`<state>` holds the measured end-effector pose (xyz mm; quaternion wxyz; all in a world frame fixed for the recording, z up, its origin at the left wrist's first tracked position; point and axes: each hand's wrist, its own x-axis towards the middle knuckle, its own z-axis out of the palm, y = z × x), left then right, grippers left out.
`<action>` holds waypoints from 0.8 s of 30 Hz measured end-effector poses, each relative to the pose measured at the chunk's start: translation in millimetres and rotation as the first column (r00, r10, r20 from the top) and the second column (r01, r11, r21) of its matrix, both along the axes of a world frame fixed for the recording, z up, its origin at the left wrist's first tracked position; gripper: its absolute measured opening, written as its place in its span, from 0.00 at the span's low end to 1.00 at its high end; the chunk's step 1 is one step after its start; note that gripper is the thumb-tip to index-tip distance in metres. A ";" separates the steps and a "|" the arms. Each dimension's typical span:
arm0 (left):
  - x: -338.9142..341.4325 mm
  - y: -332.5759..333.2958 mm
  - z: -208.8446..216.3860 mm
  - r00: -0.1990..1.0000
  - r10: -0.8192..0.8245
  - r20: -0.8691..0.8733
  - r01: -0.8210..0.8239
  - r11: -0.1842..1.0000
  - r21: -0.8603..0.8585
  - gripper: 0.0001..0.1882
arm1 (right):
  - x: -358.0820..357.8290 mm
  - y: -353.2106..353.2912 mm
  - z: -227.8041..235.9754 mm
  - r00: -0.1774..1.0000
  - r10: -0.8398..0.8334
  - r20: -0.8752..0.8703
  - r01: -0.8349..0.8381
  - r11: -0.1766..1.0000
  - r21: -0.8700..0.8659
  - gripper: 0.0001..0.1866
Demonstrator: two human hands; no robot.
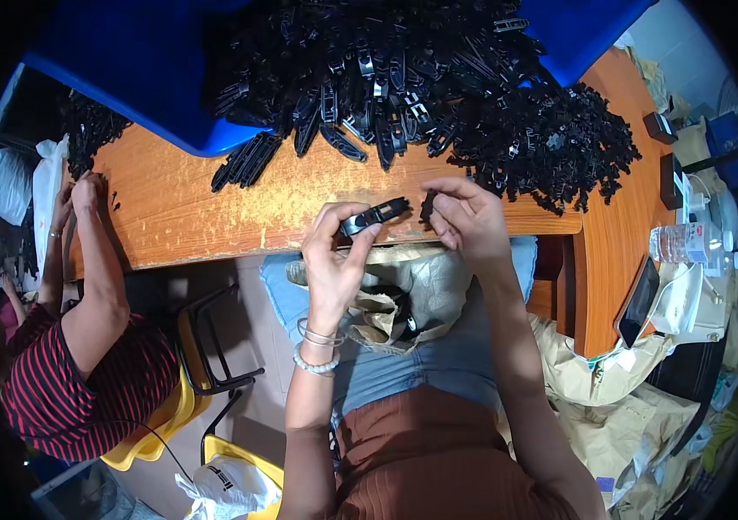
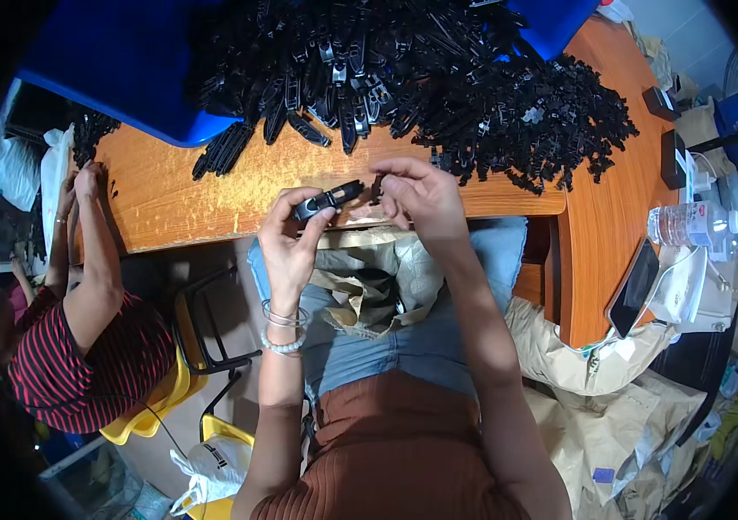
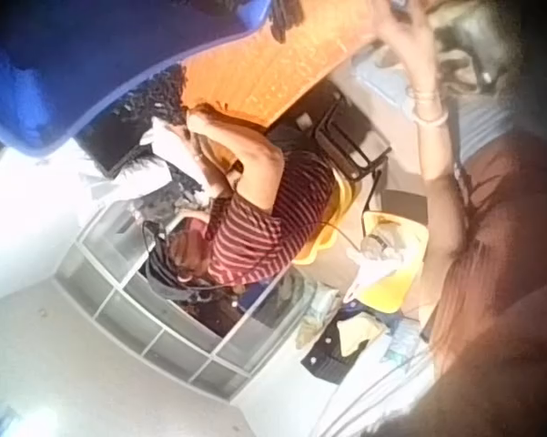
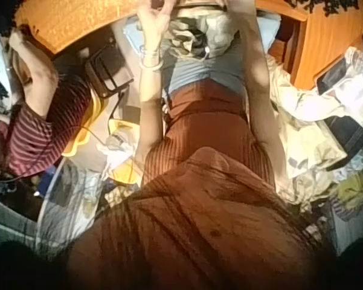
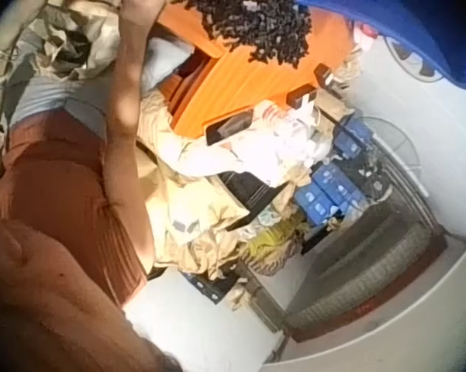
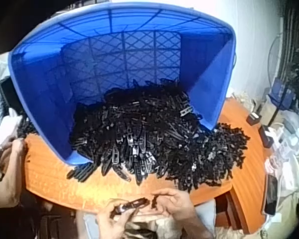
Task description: Sorting and manual assembly of small black plastic buckle components at a workstation.
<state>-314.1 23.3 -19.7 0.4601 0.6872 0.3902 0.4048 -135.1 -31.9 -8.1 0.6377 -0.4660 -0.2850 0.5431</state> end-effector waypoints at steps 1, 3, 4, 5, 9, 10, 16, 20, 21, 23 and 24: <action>-0.5 -1.5 0.2 1.000 0.000 -0.001 0.000 1.000 0.001 0.11 | -1.3 -2.2 0.3 1.000 0.000 -0.001 0.000 1.000 0.001 0.09; 0.4 -4.8 1.0 0.996 -0.068 0.052 0.068 0.998 -0.003 0.11 | -3.5 -6.1 0.8 1.000 0.003 -0.016 -0.003 1.000 0.011 0.08; 0.9 -7.0 4.3 0.995 -0.089 0.034 0.090 0.996 -0.010 0.12 | -3.7 -9.3 3.2 1.000 0.004 -0.017 -0.003 1.000 0.012 0.08; 3.3 -10.0 8.0 0.995 -0.089 0.034 0.089 0.996 -0.010 0.12 | -3.3 -13.6 7.5 0.999 0.008 0.034 -0.008 1.000 -0.011 0.08; 5.7 -20.3 14.3 0.990 -0.111 0.083 0.122 0.982 -0.143 0.11 | -12.7 -20.9 8.9 0.864 -0.138 0.484 0.013 0.967 0.253 0.06; 5.8 -22.4 20.9 0.975 -0.132 0.181 0.176 0.952 -0.252 0.11 | -15.6 -22.7 8.8 0.866 -0.138 0.481 0.013 0.967 0.254 0.06; 3.6 -21.9 22.1 0.907 -0.166 0.388 0.318 0.873 -0.369 0.12 | -13.3 -30.2 9.1 0.595 -0.276 0.755 0.008 0.941 0.338 0.07; 7.3 -23.6 18.8 0.903 -0.136 0.407 0.300 0.877 -0.374 0.10 | -16.1 -34.6 15.3 0.652 -0.193 0.733 0.012 0.970 0.245 0.10; 8.0 -24.4 18.8 0.904 -0.135 0.407 0.299 0.878 -0.373 0.10 | -17.8 -36.7 16.7 0.780 -0.060 0.623 0.023 0.998 0.066 0.11; 9.0 -25.9 19.3 0.934 -0.170 0.315 0.269 0.914 -0.304 0.08 | -16.5 -39.6 9.0 0.780 -0.045 0.625 0.013 0.998 0.055 0.12; 7.9 -26.4 21.4 0.931 -0.168 0.325 0.274 0.909 -0.315 0.07 | -16.2 -41.2 5.7 0.780 -0.031 0.625 0.007 0.999 0.041 0.13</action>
